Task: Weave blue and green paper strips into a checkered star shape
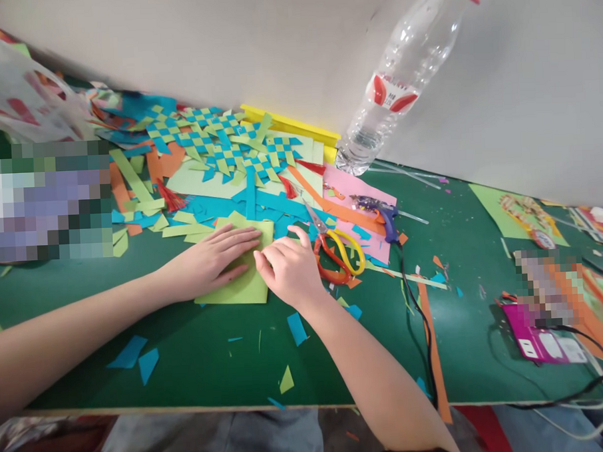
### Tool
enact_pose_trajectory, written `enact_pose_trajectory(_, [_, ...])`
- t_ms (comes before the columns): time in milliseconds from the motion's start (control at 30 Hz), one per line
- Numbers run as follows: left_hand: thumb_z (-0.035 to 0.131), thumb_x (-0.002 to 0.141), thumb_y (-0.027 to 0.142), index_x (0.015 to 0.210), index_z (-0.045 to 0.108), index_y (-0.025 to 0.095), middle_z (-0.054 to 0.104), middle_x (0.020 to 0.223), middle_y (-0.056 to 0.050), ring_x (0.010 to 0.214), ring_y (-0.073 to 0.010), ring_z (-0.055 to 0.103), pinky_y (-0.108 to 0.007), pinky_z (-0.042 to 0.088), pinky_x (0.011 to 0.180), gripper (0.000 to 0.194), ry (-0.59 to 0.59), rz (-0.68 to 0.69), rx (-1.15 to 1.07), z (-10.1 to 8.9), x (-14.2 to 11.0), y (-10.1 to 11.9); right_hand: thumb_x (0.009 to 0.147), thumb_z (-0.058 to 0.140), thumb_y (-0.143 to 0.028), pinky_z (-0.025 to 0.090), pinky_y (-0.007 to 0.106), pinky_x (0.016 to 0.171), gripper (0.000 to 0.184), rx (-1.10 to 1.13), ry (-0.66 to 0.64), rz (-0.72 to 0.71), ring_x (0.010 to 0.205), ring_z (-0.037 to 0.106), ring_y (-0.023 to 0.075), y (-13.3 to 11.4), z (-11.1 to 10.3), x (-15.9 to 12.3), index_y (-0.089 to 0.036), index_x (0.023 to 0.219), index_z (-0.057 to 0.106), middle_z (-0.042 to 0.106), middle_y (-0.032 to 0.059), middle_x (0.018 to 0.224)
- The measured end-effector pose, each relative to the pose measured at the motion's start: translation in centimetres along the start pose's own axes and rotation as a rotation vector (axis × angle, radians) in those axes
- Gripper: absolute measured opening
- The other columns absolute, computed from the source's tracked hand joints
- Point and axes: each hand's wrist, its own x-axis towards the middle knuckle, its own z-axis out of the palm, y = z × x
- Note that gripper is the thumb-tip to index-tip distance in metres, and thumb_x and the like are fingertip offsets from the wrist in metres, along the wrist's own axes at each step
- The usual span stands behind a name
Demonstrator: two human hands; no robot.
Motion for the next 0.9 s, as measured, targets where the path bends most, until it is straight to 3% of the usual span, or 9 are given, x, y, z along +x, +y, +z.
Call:
enact_pose_trajectory(167, [0.040,0.093,0.038,0.135,0.042,0.016,0.042,0.143,-0.009,0.133,-0.0228,0.036,-0.045,0.022,0.114,0.047,-0.008,-0.004,0.005,-0.08,0.00,0.06,0.092,0.041,-0.025,0.039,0.033,0.092,0.042,-0.060,0.046,-0.074,0.047,0.048,0.0088,-0.02,-0.12,-0.10,-0.020,0.050,0.045,0.050,-0.0054,0.044])
enact_pose_trajectory(900, [0.038,0.094,0.042,0.133,0.044,0.015,0.041,0.144,-0.010,0.133,-0.0232,0.036,-0.044,0.023,0.113,0.048,-0.021,-0.004,0.013,-0.31,0.04,0.10,0.089,0.043,-0.022,0.043,0.031,0.087,0.042,-0.003,0.020,-0.257,0.045,0.043,0.0084,-0.38,-0.41,0.01,-0.021,0.047,0.041,0.049,-0.0061,0.043])
